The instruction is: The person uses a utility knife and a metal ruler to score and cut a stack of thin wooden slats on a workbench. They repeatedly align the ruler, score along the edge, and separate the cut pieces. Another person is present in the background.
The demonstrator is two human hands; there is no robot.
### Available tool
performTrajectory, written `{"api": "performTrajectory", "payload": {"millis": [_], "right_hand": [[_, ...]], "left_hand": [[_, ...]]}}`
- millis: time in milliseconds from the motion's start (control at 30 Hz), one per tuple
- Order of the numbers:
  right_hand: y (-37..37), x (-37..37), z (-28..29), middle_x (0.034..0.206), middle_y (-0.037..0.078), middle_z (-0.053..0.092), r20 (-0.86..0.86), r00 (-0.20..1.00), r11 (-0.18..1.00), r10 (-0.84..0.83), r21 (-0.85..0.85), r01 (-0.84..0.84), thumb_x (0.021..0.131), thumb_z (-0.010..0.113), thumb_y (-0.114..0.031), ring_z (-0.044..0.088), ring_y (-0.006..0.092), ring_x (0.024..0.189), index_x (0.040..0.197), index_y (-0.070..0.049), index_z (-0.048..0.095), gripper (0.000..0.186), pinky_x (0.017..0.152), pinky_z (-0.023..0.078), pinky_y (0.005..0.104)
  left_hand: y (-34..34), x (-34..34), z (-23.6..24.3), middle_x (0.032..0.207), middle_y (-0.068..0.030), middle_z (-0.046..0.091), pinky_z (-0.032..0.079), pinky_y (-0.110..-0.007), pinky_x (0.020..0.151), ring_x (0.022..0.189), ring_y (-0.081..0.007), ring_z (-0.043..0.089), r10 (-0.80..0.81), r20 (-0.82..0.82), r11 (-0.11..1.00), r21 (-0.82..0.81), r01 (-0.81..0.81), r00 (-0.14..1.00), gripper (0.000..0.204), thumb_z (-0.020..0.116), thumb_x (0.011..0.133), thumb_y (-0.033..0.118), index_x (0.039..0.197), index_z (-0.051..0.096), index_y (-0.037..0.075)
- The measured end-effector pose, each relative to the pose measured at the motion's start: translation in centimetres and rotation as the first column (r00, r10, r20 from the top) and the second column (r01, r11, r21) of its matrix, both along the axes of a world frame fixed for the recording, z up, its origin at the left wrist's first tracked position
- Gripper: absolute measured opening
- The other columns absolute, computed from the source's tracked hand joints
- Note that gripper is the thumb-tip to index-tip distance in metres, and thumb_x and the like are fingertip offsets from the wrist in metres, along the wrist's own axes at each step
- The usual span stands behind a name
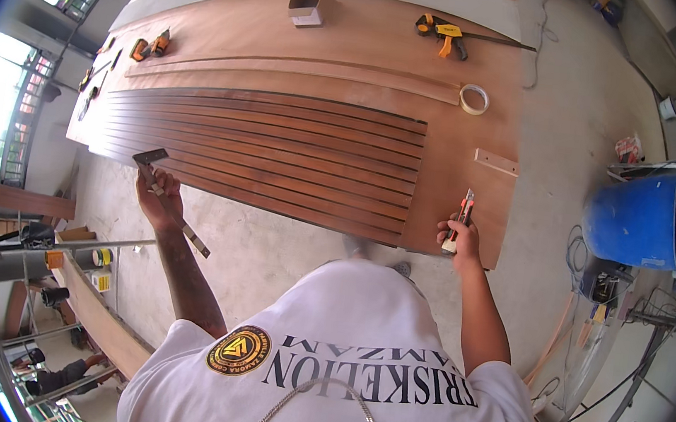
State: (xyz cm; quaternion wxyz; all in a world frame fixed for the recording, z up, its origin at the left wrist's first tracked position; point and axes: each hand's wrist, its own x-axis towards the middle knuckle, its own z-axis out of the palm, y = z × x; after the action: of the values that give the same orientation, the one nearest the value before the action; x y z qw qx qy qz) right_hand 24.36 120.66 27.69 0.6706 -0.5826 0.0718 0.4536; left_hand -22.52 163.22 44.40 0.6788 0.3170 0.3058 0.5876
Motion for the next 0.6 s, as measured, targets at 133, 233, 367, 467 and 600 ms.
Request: {"api": "performTrajectory", "payload": {"millis": [133,233,367,467,600], "right_hand": [[-0.3,0.4,-0.9,0.089,0.016,0.069,-0.015,1.0,1.0,0.026,-0.008,-0.026,0.094,0.062,-0.005,0.066,0.0242,0.061,0.111,-0.009,0.056,0.019,0.057,0.056,0.04],[-0.5,0.9,-1.6,0.09,0.016,0.069,-0.047,0.999,1.0,0.025,0.017,-0.024,0.094,0.061,-0.005,0.065,0.0244,0.063,0.112,-0.01,0.056,0.02,0.058,0.056,0.0393],[-0.6,1.4,-2.1,0.092,0.013,0.069,-0.003,0.998,0.997,0.068,-0.037,-0.068,0.096,0.06,-0.007,0.065,0.0247,0.066,0.117,-0.011,0.056,0.022,0.062,0.056,0.0401],[-0.5,1.6,-2.2,0.092,0.013,0.069,-0.021,0.999,0.997,0.028,-0.069,-0.029,0.097,0.059,-0.007,0.065,0.0247,0.067,0.119,-0.011,0.055,0.023,0.063,0.056,0.04],[-0.5,1.6,-2.2,0.091,0.015,0.069,0.029,0.998,0.995,0.063,-0.083,-0.06,0.095,0.06,-0.005,0.063,0.0239,0.067,0.121,-0.009,0.053,0.028,0.061,0.056,0.0393]], "left_hand": [[-2.6,-3.0,-0.6,0.074,0.0023,0.05,0.036,-0.023,0.056,0.062,-0.0075,0.044,0.119,-0.144,0.992,0.056,-0.112,0.982,0.017,0.05,0.112,0.025,0.108,0.059,0.011],[-4.7,-3.0,-1.6,0.075,0.0041,0.051,0.036,-0.022,0.057,0.063,-0.0058,0.044,0.191,-0.147,0.981,-0.001,-0.194,0.97,0.011,0.057,0.109,0.017,0.115,0.061,0.009],[-8.3,1.2,-3.1,0.091,0.0014,0.066,0.048,-0.024,0.07,0.081,-0.007,0.061,0.071,-0.168,0.997,0.033,-0.066,0.983,0.013,0.066,0.1,0.007,0.113,0.07,0.006],[-12.3,7.0,-4.2,0.096,0.0015,0.066,0.049,-0.026,0.073,0.084,-0.0077,0.061,-0.119,-0.187,0.992,0.011,0.123,0.975,0.017,0.068,0.097,0.006,0.114,0.069,0.006],[-16.7,13.1,-4.6,0.102,-0.0002,0.069,0.053,-0.028,0.087,0.097,-0.0092,0.065,-0.391,-0.184,0.92,-0.038,0.391,0.902,0.017,0.069,0.097,0.001,0.113,0.067,0.003]]}}
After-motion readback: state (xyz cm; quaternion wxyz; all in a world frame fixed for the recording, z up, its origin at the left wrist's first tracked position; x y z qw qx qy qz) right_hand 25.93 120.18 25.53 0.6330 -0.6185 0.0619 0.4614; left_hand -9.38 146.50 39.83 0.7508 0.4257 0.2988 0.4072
